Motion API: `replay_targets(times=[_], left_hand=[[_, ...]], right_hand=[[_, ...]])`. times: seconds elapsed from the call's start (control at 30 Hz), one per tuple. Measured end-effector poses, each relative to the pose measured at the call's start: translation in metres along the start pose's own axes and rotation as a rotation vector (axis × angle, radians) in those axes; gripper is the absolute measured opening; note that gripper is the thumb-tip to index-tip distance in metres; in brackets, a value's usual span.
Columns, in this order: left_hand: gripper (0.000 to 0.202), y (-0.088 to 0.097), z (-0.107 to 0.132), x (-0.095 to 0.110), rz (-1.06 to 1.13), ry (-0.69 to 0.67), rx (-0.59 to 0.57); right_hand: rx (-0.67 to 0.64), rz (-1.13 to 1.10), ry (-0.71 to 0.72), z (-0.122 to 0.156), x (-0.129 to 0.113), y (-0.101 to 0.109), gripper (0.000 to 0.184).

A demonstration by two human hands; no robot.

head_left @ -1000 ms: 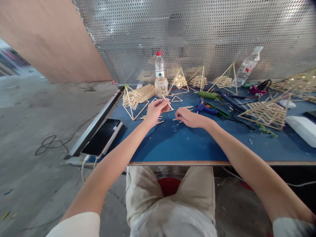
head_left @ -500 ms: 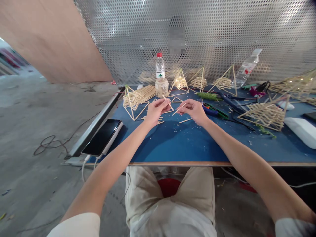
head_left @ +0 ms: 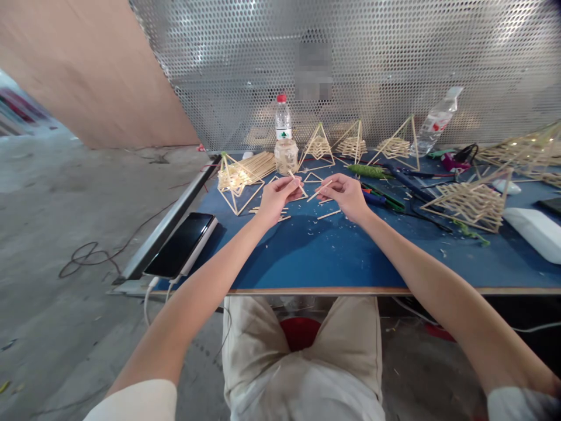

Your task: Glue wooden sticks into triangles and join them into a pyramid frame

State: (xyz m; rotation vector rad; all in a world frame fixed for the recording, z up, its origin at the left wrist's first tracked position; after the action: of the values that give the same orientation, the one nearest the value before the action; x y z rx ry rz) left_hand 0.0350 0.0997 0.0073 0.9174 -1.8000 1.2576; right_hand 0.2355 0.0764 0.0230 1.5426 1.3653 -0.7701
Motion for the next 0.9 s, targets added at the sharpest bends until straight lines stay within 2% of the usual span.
replay_targets(times=[0.13, 0.27, 0.4, 0.5, 0.6, 0.8, 0.9], left_hand=[[0.03, 0.001, -0.001, 0.002, 0.007, -0.02, 0.007], [0.029, 0.001, 0.0, 0.005, 0.028, -0.041, 0.005], [0.029, -0.001, 0.001, 0.007, 0.042, -0.056, -0.016], [0.03, -0.001, 0.0, 0.005, 0.041, -0.049, -0.015], [0.033, 0.0, 0.0, 0.003, 0.022, -0.037, 0.0], [0.031, 0.0, 0.0, 0.003, -0.035, -0.039, 0.001], [0.031, 0.0, 0.0, 0.002, -0.034, -0.031, 0.008]], right_hand=[[0.022, 0.096, 0.065, -0.003, -0.001, 0.005, 0.042], [-0.04, 0.259, 0.12, -0.002, -0.005, 0.005, 0.043], [-0.081, 0.401, 0.208, 0.001, -0.014, 0.006, 0.025], [-0.112, 0.473, 0.246, 0.004, -0.019, 0.005, 0.023], [-0.136, 0.453, 0.205, 0.006, -0.019, 0.004, 0.024], [-0.177, 0.27, 0.059, 0.006, -0.015, 0.001, 0.022], [-0.197, 0.273, 0.016, 0.005, -0.01, 0.001, 0.021]])
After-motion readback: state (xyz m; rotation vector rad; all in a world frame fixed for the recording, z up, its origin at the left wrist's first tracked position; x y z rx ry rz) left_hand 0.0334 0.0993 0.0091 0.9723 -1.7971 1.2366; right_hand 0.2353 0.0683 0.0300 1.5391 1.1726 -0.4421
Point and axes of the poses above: each hand's wrist, its own z-axis away from the middle knuckle, its own y-axis out of the back of the hand, x = y × z, the point moved 7 cm from there along -z, towards the middle knuckle, and after that the axes turned 10 degrees about z, right-handed, at the moved point
